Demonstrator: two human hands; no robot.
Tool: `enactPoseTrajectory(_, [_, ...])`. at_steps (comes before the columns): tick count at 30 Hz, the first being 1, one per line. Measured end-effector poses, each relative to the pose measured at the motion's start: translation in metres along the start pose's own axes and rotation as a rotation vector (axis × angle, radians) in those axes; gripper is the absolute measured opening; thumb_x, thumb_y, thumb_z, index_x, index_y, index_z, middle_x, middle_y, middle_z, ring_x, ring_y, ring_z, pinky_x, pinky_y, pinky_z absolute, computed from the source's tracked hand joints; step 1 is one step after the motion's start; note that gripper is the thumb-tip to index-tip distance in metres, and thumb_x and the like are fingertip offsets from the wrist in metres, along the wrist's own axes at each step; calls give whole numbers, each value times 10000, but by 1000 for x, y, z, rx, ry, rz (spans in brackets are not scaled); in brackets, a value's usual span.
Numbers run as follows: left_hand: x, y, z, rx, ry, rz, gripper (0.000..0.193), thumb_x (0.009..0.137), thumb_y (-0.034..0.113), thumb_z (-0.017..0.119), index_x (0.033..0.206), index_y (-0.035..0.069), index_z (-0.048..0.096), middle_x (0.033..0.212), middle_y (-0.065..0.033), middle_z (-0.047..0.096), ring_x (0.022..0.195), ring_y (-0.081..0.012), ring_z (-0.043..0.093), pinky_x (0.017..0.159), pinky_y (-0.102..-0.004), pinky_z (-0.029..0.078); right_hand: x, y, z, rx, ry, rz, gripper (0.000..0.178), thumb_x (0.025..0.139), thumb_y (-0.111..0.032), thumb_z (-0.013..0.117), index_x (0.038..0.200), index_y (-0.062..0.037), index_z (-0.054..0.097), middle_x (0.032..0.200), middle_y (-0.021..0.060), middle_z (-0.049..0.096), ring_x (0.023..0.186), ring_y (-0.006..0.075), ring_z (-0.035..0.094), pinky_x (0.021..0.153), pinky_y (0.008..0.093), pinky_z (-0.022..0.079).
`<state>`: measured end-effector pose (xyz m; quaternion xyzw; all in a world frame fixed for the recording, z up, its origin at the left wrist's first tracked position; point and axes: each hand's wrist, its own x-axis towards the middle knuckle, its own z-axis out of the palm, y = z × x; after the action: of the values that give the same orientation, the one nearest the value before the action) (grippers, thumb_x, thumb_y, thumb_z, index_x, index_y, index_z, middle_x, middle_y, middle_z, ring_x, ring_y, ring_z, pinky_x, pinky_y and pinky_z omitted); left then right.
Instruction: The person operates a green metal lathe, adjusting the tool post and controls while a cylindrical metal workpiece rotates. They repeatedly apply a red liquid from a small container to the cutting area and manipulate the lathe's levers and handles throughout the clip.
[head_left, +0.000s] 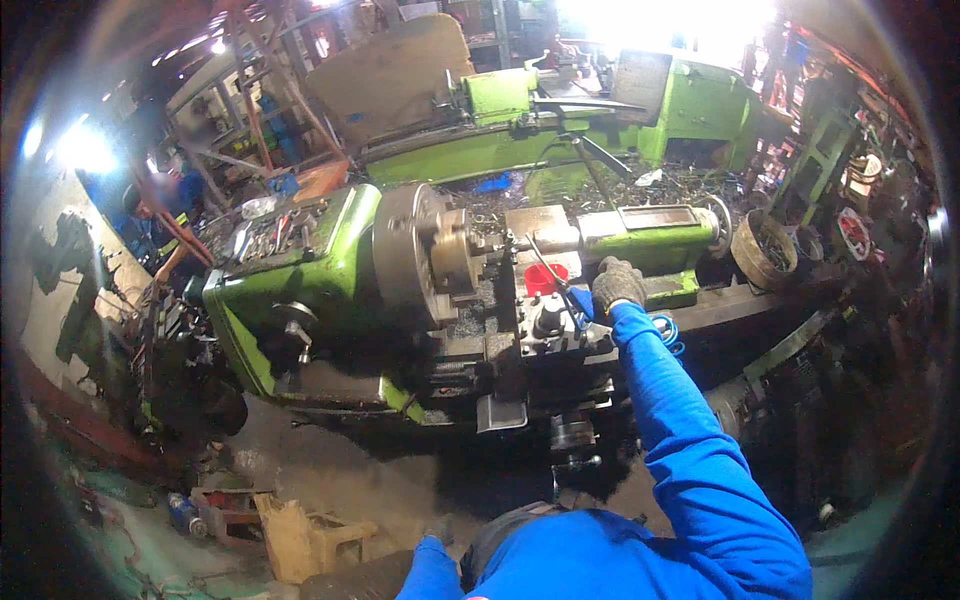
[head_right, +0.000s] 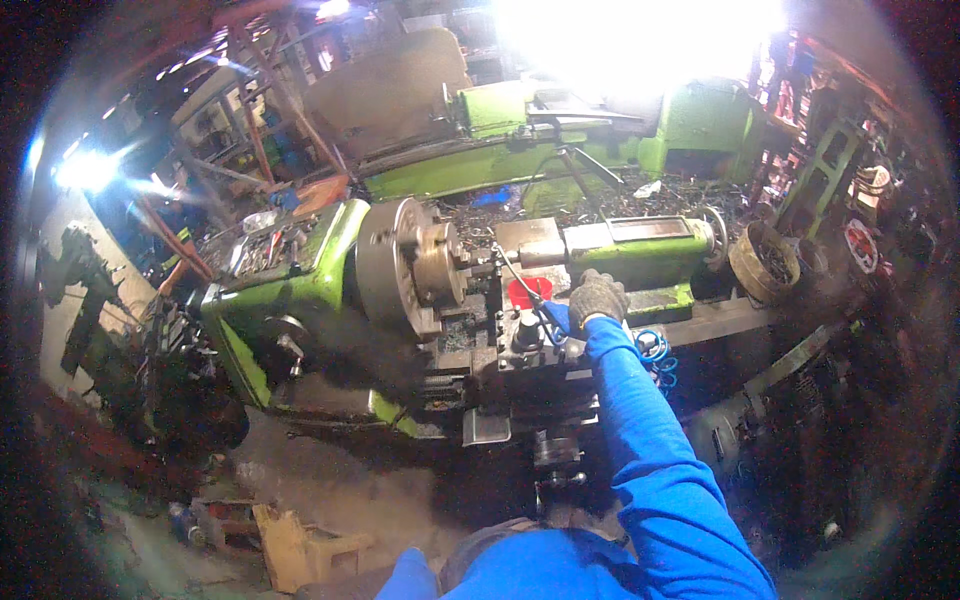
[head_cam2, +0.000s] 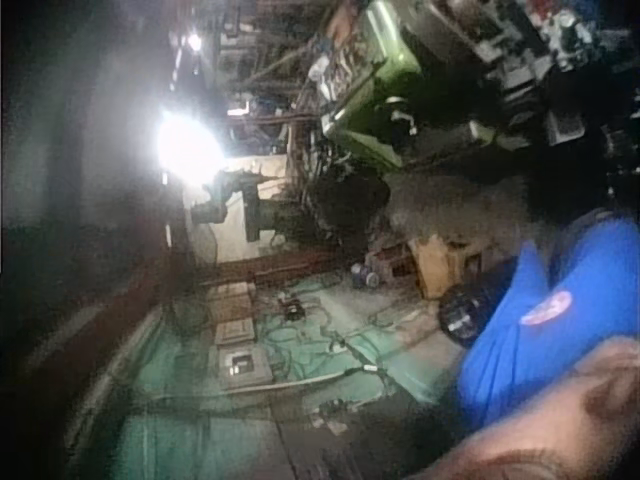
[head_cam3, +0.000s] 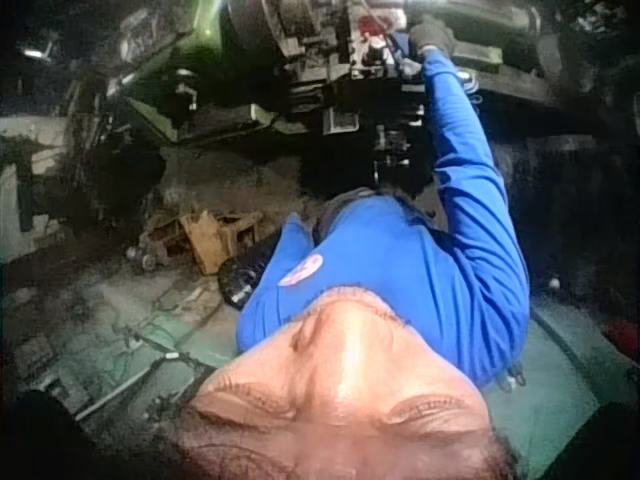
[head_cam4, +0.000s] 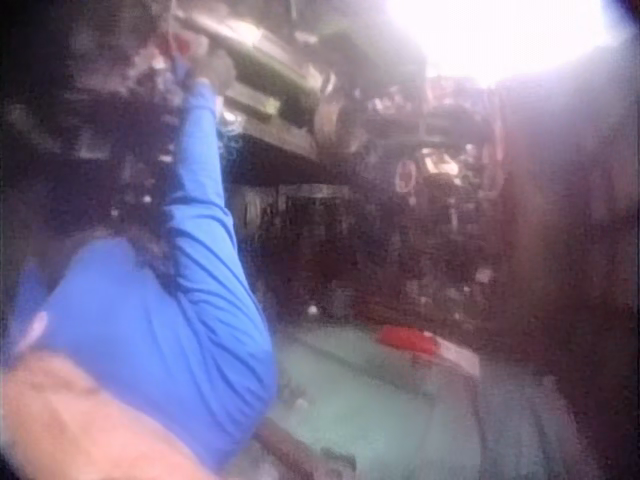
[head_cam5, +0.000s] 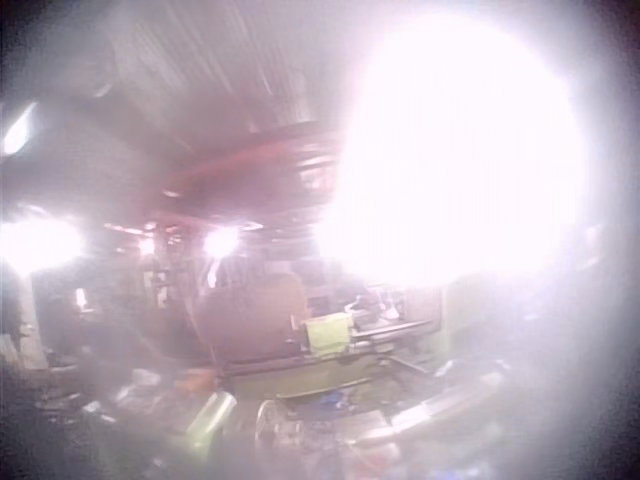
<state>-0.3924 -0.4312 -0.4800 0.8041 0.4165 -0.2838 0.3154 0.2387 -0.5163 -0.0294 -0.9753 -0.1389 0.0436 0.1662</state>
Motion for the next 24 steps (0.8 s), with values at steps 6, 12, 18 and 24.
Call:
enactPoseTrajectory(6, [29, -8, -7, -421, 68, -145, 503, 978, 366, 623, 1405, 100, 605, 1254, -200, 691, 1046, -309, 684, 914, -468, 565, -7, -6, -5, -10, 5, 4, 311, 945, -258, 593, 1230, -208, 707, 1334, 119, 661, 1305, 342, 584, 1091, 470, 468])
enactPoseTrajectory(12, [9, -12, -21, -163, 24, -65, 514, 975, 395, 620, 1393, 96, 612, 1244, -200, 693, 1041, -309, 684, 909, -468, 564, -2, -4, -2, -9, 6, -18, 305, 942, -254, 606, 1225, -205, 709, 1328, 126, 663, 1281, 348, 605, 1067, 474, 490])
enactPoseTrajectory(18, [-29, -15, -6, -124, 46, -81, 527, 972, 423, 617, 1380, 91, 619, 1233, -199, 695, 1035, -309, 683, 903, -468, 564, -6, -2, -3, 23, 47, -62, 297, 934, -239, 583, 1201, -213, 711, 1303, 140, 673, 1258, 359, 612, 1065, 471, 491])
enactPoseTrajectory(24, [-68, -8, 17, -104, 79, -111, 542, 969, 452, 614, 1368, 86, 626, 1223, -199, 697, 1030, -309, 683, 897, -468, 564, -12, 0, -7, 35, 68, -114, 333, 957, -408, 645, 1201, -191, 706, 1275, 122, 676, 1237, 352, 621, 1018, 500, 497])
